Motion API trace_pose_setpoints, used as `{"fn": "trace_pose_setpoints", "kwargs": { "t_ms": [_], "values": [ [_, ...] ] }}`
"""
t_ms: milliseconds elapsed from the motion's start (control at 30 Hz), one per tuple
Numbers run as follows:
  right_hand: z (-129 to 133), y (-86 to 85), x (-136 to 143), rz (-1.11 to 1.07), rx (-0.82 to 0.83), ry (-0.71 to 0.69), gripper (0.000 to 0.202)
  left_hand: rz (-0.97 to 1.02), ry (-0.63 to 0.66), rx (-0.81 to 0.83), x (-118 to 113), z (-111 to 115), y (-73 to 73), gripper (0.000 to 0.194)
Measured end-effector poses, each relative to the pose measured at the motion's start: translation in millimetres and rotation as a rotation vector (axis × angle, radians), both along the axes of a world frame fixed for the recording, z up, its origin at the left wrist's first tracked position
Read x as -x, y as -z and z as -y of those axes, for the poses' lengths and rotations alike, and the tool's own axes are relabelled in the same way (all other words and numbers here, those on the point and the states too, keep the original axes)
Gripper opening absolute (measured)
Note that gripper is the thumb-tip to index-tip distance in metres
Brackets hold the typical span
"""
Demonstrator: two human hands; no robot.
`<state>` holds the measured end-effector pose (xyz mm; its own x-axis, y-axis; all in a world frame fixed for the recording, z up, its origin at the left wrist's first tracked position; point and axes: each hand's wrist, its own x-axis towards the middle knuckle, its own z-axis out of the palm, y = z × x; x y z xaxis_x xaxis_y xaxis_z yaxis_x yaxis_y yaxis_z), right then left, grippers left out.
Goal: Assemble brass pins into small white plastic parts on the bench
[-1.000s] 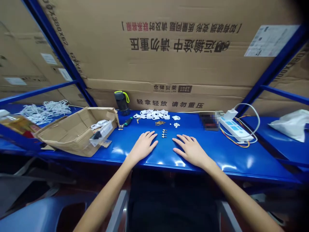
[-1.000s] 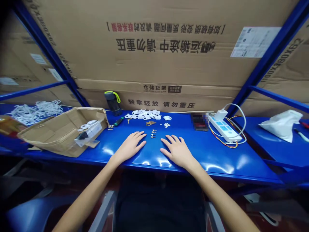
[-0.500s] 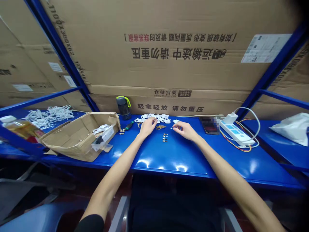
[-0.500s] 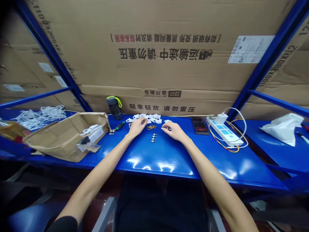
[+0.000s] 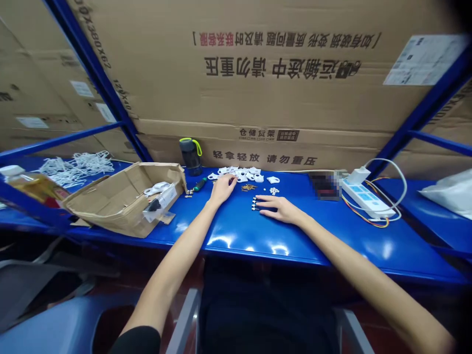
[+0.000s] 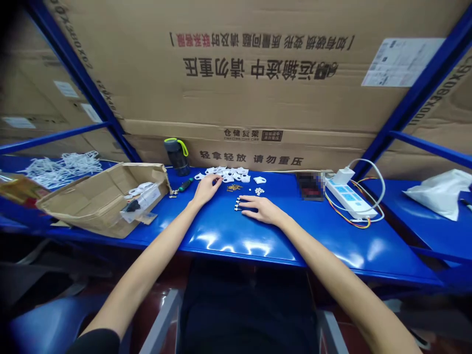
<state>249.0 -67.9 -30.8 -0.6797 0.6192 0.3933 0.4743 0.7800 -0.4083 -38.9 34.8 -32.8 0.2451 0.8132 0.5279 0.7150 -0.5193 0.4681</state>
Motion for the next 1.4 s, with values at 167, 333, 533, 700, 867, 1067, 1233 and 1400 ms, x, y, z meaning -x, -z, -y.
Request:
{"fn": "trace_pose_setpoints", "kwargs": {
  "t_ms": [167,333,533,700,867,1067,1233,1400],
  "values": [
    [-0.7,2.7,7.8,-0.033,-0.006,0.044,0.029,-0.006,0.039,0.028,-3.5,2.7,-0.6,0.026],
    [-1.4,2.2,9.0,-0.029,-0.023,0.053,0.025,-0.005,0.049,0.047,-2.5,2.0,0.9,0.027],
    [-3.8,2.9,7.0,-0.048,-0.034,0.042,0.029,0.003,0.061,0.044,-3.0,0.8,2.2,0.029],
    [-2.4,1.6,7.9,-0.078,-0.027,0.033,0.027,-0.005,0.055,0.046,-3.9,3.7,-0.3,0.029],
    [-1.2,-0.3,10.3,-0.096,-0.004,0.045,0.022,-0.013,0.045,0.066,-4.3,5.8,-1.7,0.030],
    [-5.2,5.7,14.3,-0.103,-0.026,0.047,0.023,-0.008,0.045,0.061,-4.3,3.7,0.3,0.030],
    [-11.3,12.7,26.3,-0.116,-0.017,0.049,0.025,0.000,0.037,0.070,-3.7,4.4,-0.7,0.030],
    [-18.2,17.0,43.4,-0.116,-0.063,0.059,0.023,0.038,0.016,0.060,-1.0,3.5,-2.1,0.030]
  ]
}}
